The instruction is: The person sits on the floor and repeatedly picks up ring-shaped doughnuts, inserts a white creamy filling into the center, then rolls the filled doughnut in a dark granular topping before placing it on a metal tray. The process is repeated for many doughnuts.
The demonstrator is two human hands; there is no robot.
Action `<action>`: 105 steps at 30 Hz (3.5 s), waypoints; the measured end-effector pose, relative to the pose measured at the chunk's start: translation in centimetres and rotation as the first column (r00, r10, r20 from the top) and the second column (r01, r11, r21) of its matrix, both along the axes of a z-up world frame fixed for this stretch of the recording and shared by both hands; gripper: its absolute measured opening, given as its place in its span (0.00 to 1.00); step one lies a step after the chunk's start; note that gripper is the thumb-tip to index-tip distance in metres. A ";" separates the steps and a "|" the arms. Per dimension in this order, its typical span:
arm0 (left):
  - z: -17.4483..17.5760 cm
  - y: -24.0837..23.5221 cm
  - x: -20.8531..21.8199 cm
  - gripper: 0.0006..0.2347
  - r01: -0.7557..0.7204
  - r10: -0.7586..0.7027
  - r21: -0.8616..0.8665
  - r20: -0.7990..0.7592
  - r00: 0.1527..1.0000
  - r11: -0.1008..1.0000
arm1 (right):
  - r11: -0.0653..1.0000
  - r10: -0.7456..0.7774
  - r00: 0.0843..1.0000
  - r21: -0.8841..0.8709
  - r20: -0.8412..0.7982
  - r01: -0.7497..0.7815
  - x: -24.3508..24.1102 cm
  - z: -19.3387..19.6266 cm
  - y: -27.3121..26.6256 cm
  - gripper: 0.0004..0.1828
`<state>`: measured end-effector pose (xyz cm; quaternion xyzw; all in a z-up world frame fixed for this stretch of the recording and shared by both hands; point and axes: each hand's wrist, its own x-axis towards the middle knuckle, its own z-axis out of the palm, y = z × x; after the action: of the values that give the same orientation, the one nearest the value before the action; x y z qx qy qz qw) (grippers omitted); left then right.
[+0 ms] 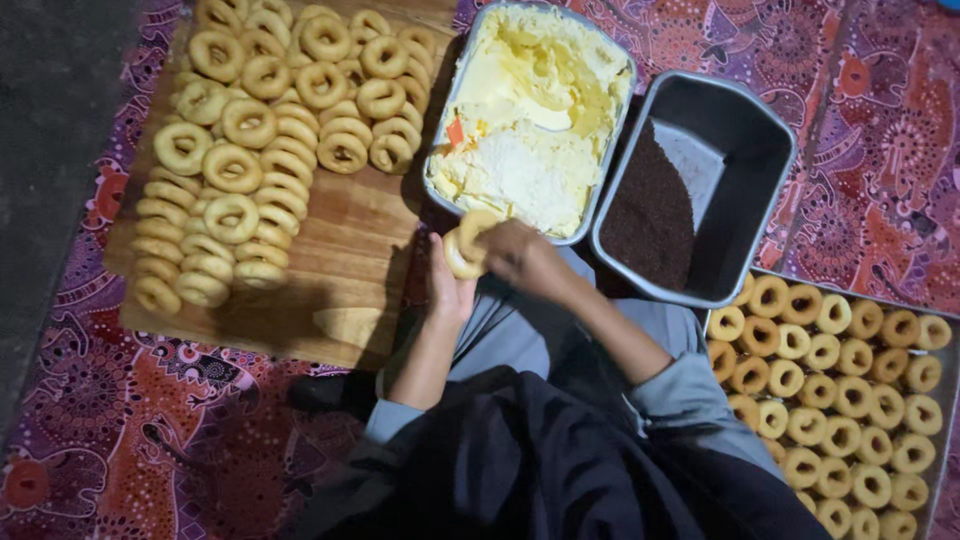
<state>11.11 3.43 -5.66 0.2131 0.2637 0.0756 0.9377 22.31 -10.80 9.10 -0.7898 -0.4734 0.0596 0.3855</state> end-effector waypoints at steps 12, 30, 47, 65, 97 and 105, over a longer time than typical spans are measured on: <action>1.5 -1.3 -0.5 0.27 0.025 -0.019 -0.080 0.071 0.997 0.997 | 0.993 -0.117 0.993 0.004 -0.009 0.117 0.0 -0.1 -1.3 0.15; 1.9 -0.2 -1.3 0.22 0.077 -0.071 -0.081 0.079 0.994 0.994 | 0.995 0.006 1.000 0.102 0.003 -0.007 -0.5 0.9 -1.5 0.18; 3.3 -7.5 1.1 0.21 0.284 -0.258 -0.109 0.205 0.944 0.953 | 0.961 -0.161 0.974 0.197 -0.160 0.192 -2.8 0.0 -10.3 0.18; 2.7 -22.7 17.6 0.08 0.052 -0.583 0.813 -0.459 0.670 -0.580 | 0.243 0.086 -0.092 -0.069 -0.992 0.968 4.1 -7.0 -30.3 0.18; -2.2 3.6 -5.4 0.05 0.062 0.359 0.995 -0.030 0.933 -0.077 | -0.061 -0.677 -0.109 -0.092 -0.728 0.994 -3.8 -11.8 -43.4 0.23; -4.0 24.6 -11.2 0.10 0.476 0.828 0.856 -0.408 0.386 0.199 | -0.300 -0.891 -0.328 0.134 0.313 0.944 -4.7 -7.0 -37.8 0.22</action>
<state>-0.06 28.06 -9.67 0.6941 0.6339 0.2371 0.2454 17.65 -48.60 2.06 -0.8751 0.3100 -0.3490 0.1277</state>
